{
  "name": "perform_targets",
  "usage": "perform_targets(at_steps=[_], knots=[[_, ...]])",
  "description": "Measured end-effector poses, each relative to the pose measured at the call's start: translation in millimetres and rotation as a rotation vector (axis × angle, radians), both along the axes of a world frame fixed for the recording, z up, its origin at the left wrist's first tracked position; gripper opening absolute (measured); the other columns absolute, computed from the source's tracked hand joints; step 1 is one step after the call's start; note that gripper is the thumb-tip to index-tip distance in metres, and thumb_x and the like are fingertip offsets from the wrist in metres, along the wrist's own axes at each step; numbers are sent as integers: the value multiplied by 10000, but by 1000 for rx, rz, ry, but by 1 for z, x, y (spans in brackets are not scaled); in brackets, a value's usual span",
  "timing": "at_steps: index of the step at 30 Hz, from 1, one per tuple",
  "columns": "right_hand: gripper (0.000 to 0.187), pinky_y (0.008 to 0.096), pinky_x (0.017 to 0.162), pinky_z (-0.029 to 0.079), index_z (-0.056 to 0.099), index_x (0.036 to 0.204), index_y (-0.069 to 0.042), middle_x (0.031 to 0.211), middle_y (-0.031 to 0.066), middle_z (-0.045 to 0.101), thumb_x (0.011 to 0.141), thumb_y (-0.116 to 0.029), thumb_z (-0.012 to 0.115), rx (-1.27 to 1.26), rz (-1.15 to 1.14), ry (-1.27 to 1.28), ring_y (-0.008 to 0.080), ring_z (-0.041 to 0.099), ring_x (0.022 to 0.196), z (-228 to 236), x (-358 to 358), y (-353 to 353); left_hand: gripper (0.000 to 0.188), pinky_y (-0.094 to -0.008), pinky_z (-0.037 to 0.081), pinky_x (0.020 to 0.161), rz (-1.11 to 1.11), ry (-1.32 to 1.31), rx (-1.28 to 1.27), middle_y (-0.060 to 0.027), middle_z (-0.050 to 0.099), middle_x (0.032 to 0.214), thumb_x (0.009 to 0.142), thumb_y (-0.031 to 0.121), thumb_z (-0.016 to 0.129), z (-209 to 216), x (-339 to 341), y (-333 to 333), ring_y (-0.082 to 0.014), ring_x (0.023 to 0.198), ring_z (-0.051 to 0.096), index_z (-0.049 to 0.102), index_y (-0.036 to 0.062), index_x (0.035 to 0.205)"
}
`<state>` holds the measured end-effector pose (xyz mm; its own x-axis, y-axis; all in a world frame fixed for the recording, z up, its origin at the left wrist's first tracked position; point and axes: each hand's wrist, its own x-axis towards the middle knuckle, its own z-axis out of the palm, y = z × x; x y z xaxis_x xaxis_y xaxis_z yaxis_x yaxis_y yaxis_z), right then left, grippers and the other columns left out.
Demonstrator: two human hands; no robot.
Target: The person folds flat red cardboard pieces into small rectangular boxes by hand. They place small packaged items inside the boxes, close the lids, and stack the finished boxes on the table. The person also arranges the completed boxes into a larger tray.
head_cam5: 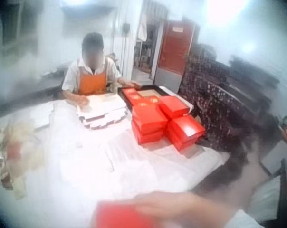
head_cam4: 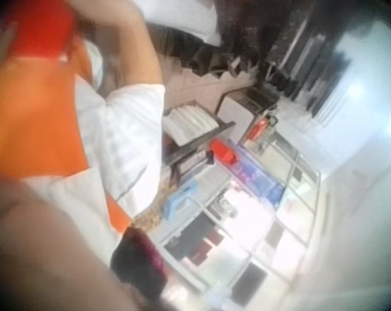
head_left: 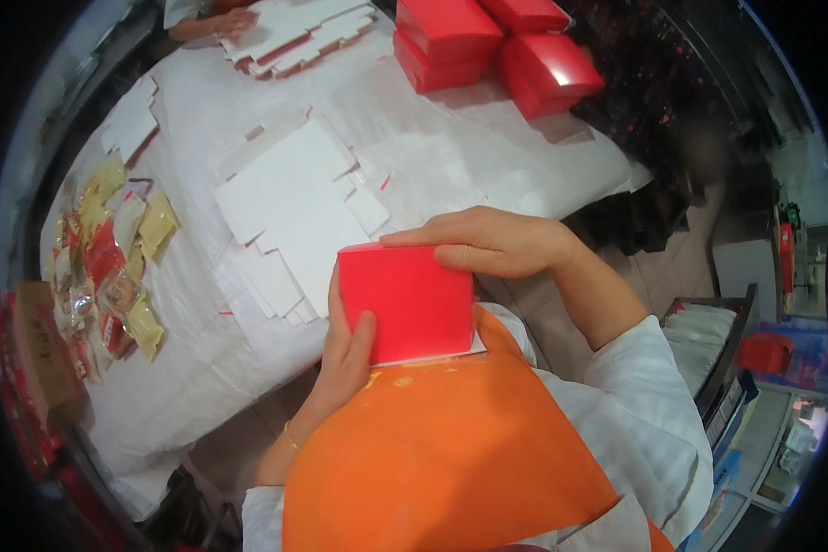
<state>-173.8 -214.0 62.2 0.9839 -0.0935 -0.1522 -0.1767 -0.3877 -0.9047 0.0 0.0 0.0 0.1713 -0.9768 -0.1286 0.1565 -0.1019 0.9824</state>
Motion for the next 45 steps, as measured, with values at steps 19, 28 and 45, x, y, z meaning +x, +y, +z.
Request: perform_targets(at_steps=[19,28,45], knots=[[853,441,1029,460,-66,1585,-140,1541,114,274,994,-198,546,290,-660,-351,250,420,1358,-95,103,82,716,-329,377,1072,768,167,-332,-65,389,1452,1004,359,599,-45,44,-59,-157,1295,417,180,72,1508],[884,375,1068,401,104,1579,-98,1371,145,512,973,-630,465,306,-668,-281,250,498,1272,-55,65,4,829,-299,504,922,405,7,48,-118,630,1180,959,164,648,-9,59,-25,-155,1062,613,96,20,1560],[478,329,995,466,441,1359,-6,1276,123,555,1076,-386,377,587,-903,-133,186,554,1151,-87,73,26,469,-273,492,879,389,332,-93,-129,403,1400,872,-79,567,-30,17,35,-157,1125,533,395,88,1275]])
